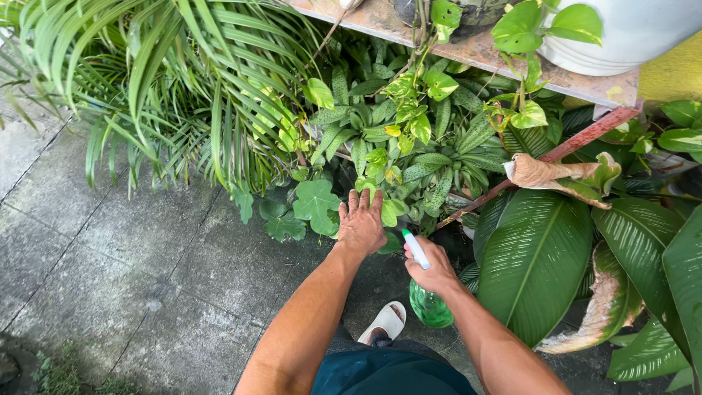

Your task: The person is watering various potted plants using a green spray bottle, moving between different plants and using their hand to move leaves aside.

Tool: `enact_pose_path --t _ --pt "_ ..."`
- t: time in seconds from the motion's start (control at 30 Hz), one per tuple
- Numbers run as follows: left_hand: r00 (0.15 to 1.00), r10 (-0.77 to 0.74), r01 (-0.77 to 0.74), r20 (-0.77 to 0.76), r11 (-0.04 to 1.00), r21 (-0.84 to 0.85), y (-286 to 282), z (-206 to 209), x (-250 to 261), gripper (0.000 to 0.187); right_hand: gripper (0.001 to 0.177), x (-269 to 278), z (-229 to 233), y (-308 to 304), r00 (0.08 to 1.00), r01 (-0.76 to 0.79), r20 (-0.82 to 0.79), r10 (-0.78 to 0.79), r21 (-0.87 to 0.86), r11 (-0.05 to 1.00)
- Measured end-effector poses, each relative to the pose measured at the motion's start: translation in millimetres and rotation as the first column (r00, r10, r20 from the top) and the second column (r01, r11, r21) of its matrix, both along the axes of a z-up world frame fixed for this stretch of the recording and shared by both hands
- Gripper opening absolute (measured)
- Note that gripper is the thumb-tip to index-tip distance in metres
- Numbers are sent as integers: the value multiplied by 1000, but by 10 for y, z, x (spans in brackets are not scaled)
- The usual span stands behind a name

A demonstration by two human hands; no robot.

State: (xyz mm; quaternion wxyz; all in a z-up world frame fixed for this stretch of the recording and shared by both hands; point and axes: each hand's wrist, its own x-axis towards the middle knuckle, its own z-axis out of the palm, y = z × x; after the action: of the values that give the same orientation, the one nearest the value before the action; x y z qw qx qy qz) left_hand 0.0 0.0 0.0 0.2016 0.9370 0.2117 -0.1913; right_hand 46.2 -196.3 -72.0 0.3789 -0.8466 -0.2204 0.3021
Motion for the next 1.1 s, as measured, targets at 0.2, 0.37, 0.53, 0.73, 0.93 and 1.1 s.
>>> enact_pose_path --t 0.2,0.37,0.53,0.73,0.93,1.1 --pt "1000 9 -9 24 1000 9 34 -13 -2 103 31 13 -134 -154 988 149 52 -145 -83 985" --pt "999 -39 39 4 999 13 65 28 81 100 34 83 -205 -192 974 207 110 -197 -87 974" --pt "998 -61 62 -25 998 12 167 59 151 97 35 75 -93 -96 994 108 18 -106 -119 987" --pt "998 -62 62 -27 998 -1 296 81 177 99 45 -5 -1 158 998 55 15 -56 82 995" --pt "995 -84 84 -55 996 -2 443 252 193 103 34 23 155 426 990 128 52 -132 69 989" --pt "996 -64 65 57 998 -19 561 307 279 103 31 134 473 594 987 153 61 -152 -11 988"
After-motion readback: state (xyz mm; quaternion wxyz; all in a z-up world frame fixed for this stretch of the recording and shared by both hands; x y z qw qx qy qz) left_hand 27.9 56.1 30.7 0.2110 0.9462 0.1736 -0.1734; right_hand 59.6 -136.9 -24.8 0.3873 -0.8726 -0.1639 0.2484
